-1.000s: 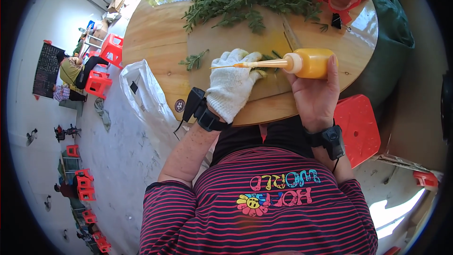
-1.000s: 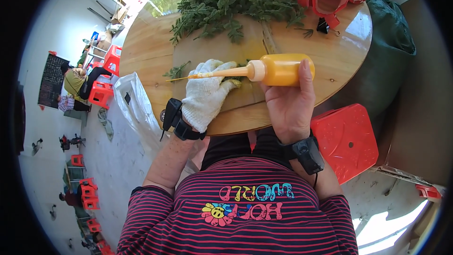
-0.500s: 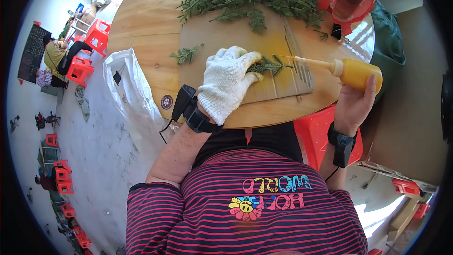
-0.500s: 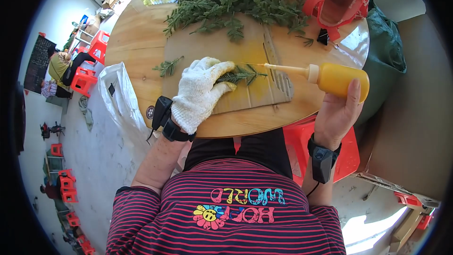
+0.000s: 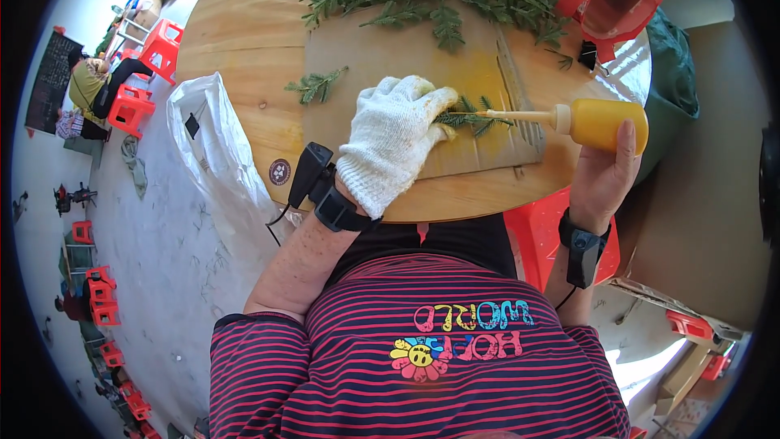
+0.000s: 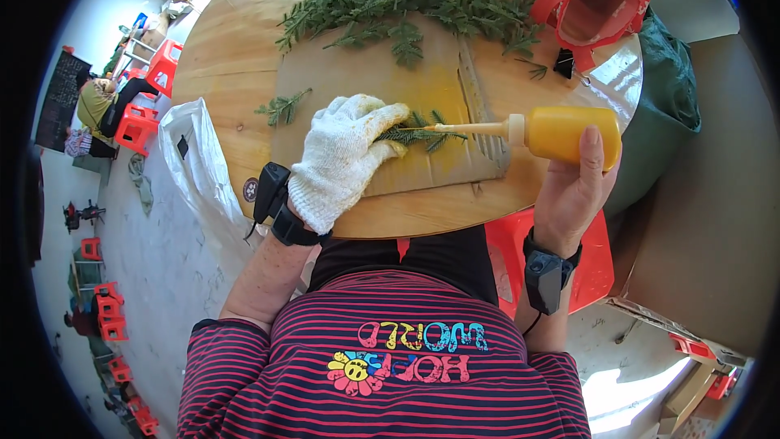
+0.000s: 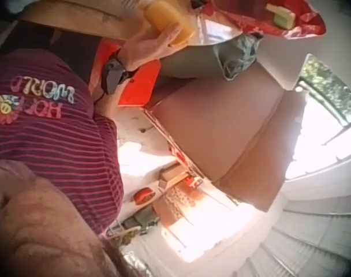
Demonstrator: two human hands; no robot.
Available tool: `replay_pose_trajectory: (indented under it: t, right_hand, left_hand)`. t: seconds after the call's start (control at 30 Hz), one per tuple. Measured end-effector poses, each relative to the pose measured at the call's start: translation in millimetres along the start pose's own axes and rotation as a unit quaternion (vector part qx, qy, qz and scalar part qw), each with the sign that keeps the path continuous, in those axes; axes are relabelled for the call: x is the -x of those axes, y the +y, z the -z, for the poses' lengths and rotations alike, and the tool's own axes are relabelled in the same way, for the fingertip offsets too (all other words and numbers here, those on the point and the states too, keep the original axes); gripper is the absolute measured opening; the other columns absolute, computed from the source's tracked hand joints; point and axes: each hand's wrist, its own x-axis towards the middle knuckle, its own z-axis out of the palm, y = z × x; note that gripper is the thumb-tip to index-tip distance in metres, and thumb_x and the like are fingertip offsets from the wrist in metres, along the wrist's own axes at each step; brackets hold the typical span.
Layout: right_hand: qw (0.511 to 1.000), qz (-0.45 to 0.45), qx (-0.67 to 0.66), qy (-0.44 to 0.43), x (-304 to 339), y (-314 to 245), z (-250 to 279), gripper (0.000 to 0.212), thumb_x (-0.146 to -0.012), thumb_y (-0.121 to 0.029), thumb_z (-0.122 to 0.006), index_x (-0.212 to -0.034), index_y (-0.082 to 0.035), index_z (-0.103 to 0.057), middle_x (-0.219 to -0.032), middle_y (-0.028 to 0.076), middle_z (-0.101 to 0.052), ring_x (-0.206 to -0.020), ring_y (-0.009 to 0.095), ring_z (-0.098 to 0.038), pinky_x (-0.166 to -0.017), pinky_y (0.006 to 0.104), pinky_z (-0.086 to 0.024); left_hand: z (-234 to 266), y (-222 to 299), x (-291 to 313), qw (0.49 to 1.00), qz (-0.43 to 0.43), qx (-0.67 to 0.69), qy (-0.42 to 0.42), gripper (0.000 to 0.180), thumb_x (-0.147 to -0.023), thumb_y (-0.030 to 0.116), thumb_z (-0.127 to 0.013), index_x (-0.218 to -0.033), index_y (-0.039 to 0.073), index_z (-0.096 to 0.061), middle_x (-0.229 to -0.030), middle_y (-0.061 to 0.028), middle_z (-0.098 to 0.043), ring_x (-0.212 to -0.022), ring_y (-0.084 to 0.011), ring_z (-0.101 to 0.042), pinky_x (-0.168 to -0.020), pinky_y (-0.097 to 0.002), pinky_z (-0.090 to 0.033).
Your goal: Applying liquid adhesive from a squeeze bottle to small green plant sprigs on a table.
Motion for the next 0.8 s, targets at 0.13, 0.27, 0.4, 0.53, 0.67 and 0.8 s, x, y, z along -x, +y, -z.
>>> replay_pose_trajectory:
  t: [0.13,0.27,0.4,0.53,0.67,0.8]
  right_hand:
    - [1.000,0.009,-0.005,-0.013,0.2,0.3,-1.4,0.027,-0.089,-0.020,-0.056,-0.110,-0.003,-0.053,-0.099,0.005,-0.059,-0.091,0.015,-0.058,-0.082,0.0333,-0.047]
    - [1.000,0.023,0.013,-0.013,0.0,0.7,-2.1,0.027,-0.090,-0.019,-0.056,-0.111,-0.003,-0.052,-0.099,0.005,-0.059,-0.090,0.015,-0.059,-0.081,0.0327,-0.047]
    - [0.999,0.035,0.039,-0.015,1.4,-2.1,-3.0,0.027,-0.090,-0.018,-0.057,-0.110,-0.002,-0.052,-0.098,0.006,-0.059,-0.089,0.015,-0.059,-0.081,0.0326,-0.047]
    - [0.998,0.037,0.055,-0.002,3.4,-8.2,-7.2,0.031,-0.087,-0.018,-0.062,-0.108,-0.002,-0.047,-0.095,0.006,-0.056,-0.088,0.016,-0.058,-0.082,0.0301,-0.046]
    - [0.997,0.051,0.063,-0.008,1.4,-5.9,1.0,0.026,-0.089,-0.017,-0.057,-0.110,-0.001,-0.052,-0.097,0.006,-0.060,-0.089,0.015,-0.059,-0.078,0.0310,-0.049]
    - [0.995,0.060,0.078,0.000,1.5,-8.1,2.6,0.026,-0.089,-0.017,-0.058,-0.109,-0.001,-0.052,-0.097,0.006,-0.060,-0.088,0.015,-0.059,-0.076,0.0307,-0.050]
  left_hand:
    - [-0.4,-0.1,0.2,1.000,-0.005,-0.002,0.001,0.039,-0.068,0.022,-0.070,-0.106,0.014,-0.062,-0.095,-0.0045,-0.059,-0.091,-0.0252,-0.054,-0.079,-0.0367,-0.043]
    - [0.1,0.4,-0.2,1.000,-0.007,-0.007,-0.001,0.039,-0.068,0.022,-0.070,-0.105,0.014,-0.062,-0.095,-0.0044,-0.059,-0.091,-0.0249,-0.055,-0.080,-0.0365,-0.042]
    - [-0.8,-0.5,-0.1,1.000,-0.015,-0.009,0.000,0.038,-0.068,0.022,-0.070,-0.105,0.014,-0.062,-0.096,-0.0040,-0.060,-0.092,-0.0243,-0.055,-0.080,-0.0363,-0.042]
    - [-1.0,-1.8,0.2,1.000,-0.023,-0.011,0.001,0.037,-0.068,0.022,-0.070,-0.104,0.014,-0.063,-0.095,-0.0034,-0.060,-0.092,-0.0236,-0.055,-0.080,-0.0363,-0.042]
    - [-5.3,-4.5,0.9,0.999,-0.031,-0.016,0.014,0.035,-0.068,0.024,-0.070,-0.101,0.016,-0.062,-0.092,-0.0006,-0.058,-0.090,-0.0215,-0.055,-0.078,-0.0368,-0.041]
    - [-6.6,-5.1,0.9,0.999,-0.033,-0.014,0.018,0.034,-0.068,0.025,-0.071,-0.100,0.017,-0.062,-0.090,0.0009,-0.058,-0.088,-0.0206,-0.055,-0.077,-0.0370,-0.040]
